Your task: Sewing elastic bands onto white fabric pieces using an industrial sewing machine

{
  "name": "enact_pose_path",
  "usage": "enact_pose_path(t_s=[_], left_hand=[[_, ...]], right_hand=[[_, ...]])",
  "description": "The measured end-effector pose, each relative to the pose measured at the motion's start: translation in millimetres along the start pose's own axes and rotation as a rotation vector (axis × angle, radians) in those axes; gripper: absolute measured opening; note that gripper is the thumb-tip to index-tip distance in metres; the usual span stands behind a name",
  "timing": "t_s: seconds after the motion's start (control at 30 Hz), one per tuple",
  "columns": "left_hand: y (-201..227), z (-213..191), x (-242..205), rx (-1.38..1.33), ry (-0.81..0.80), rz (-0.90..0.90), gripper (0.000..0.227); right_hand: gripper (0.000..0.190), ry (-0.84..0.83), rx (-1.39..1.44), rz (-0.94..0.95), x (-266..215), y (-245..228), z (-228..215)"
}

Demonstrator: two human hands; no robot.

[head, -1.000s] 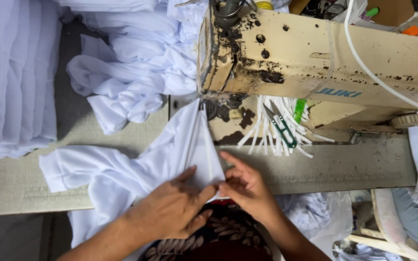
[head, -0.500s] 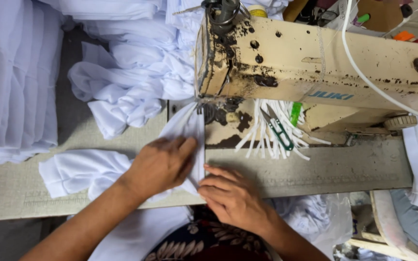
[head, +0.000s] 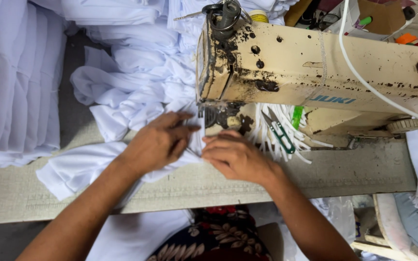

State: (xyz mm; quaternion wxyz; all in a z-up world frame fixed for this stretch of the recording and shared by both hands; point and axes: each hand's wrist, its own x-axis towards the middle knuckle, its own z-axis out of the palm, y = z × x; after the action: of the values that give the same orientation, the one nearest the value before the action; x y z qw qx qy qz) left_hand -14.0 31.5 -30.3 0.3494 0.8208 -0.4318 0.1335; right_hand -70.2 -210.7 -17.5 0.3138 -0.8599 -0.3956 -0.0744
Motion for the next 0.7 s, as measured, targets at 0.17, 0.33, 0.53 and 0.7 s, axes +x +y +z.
enact_pose_path(t_s=[0.17,0.33,0.53,0.7], left_hand=[[-8.4,-22.1,1.9,-0.178,0.038,-0.217,0.022],[4.4,-75.8,2.2,0.038,-0.092,-0.155,0.029],[17.3,-59.4,-6.8,0.143,-0.165,0.24,0.027],[52.4,-36.2,15.7,0.113,-0.163,0.27,0.034]], right_hand=[[0.014,0.006,0.087,0.057,11.9,44.6,9.5],[0.026,0.104,-0.034,0.068,21.1,31.5,8.2],[0.04,0.09,0.001,0.294,10.3,-28.1,19.8],[0.022,0.13,0.166,0.292,-9.3,-87.9,20.3]])
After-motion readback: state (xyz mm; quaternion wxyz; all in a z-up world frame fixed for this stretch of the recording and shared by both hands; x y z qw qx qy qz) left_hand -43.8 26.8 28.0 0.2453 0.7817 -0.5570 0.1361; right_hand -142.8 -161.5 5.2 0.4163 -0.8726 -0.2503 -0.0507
